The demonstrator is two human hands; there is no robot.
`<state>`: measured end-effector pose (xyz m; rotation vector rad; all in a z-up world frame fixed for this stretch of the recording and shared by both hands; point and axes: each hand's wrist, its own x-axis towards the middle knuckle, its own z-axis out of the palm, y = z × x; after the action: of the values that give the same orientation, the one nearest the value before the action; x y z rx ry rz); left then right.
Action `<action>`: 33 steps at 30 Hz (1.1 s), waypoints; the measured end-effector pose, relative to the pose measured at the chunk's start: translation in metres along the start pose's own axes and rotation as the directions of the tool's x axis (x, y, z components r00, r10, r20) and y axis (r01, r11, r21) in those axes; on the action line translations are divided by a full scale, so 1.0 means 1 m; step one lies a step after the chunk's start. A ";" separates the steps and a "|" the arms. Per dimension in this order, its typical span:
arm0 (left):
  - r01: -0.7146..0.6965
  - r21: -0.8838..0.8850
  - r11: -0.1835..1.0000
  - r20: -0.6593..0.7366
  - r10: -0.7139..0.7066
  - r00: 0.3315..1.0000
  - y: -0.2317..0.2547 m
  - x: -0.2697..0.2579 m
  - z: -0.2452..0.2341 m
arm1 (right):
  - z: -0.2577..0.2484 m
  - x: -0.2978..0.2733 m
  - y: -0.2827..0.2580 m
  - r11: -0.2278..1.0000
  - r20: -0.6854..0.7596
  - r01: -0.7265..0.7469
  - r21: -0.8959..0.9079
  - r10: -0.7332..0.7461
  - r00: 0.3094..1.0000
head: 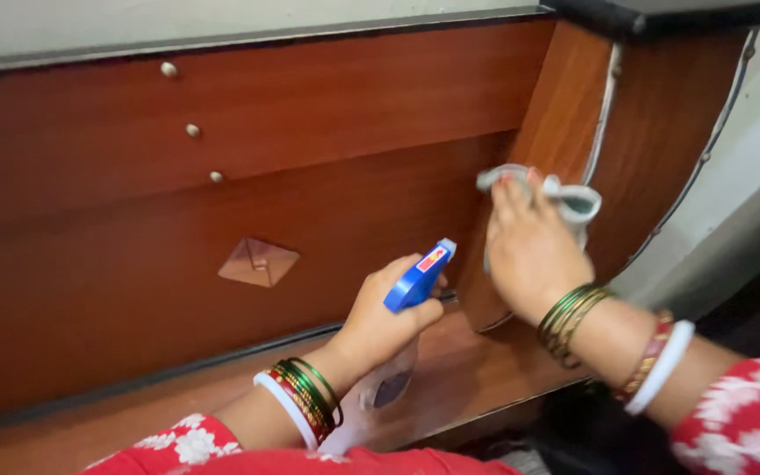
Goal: The person sprays cleaning liquid from a bottle onto a wooden headboard and wipes the surface and mirrored diamond accents with a cloth.
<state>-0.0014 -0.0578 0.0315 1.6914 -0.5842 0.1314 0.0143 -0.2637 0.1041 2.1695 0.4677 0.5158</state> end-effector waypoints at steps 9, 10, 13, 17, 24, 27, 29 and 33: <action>0.017 -0.033 0.999 0.063 -0.015 0.998 -0.029 -0.038 -0.059 | 0.038 -0.015 -0.100 0.987 0.438 0.083 0.136 -0.135 0.889; 0.053 -0.065 0.997 0.050 -0.050 0.998 -0.032 -0.038 -0.059 | 0.033 -0.012 -0.091 0.984 0.482 0.122 0.130 -0.170 0.860; 0.111 -0.113 0.987 -0.003 -0.112 0.994 -0.035 -0.033 -0.057 | 0.007 0.010 -0.044 0.990 0.327 0.133 -0.045 -0.112 0.938; 0.107 -0.098 0.990 -0.076 -0.114 0.991 -0.030 -0.029 -0.050 | -0.031 0.028 0.031 0.996 -0.004 0.013 -0.093 -0.014 1.000; 0.089 -0.091 0.992 -0.112 -0.099 0.989 -0.030 -0.026 -0.034 | -0.012 0.030 0.014 0.997 -0.095 -0.031 -0.070 0.024 0.995; 0.072 -0.071 0.995 -0.102 -0.079 0.992 -0.033 -0.029 -0.036 | 0.017 0.026 -0.032 1.000 0.252 0.018 0.012 -0.021 0.967; 0.058 -0.042 0.997 -0.111 -0.063 0.992 -0.035 -0.030 -0.039 | 0.038 0.014 -0.068 0.993 0.284 0.114 -0.039 -0.098 0.954; 0.032 -0.074 0.997 -0.101 -0.039 0.994 -0.037 -0.038 -0.039 | 0.079 0.006 -0.121 0.992 0.419 0.092 0.084 -0.118 0.900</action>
<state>-0.0082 -0.0056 -0.0080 1.6137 -0.4766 0.1689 0.0413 -0.2413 -0.0360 2.2185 0.3589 -0.0381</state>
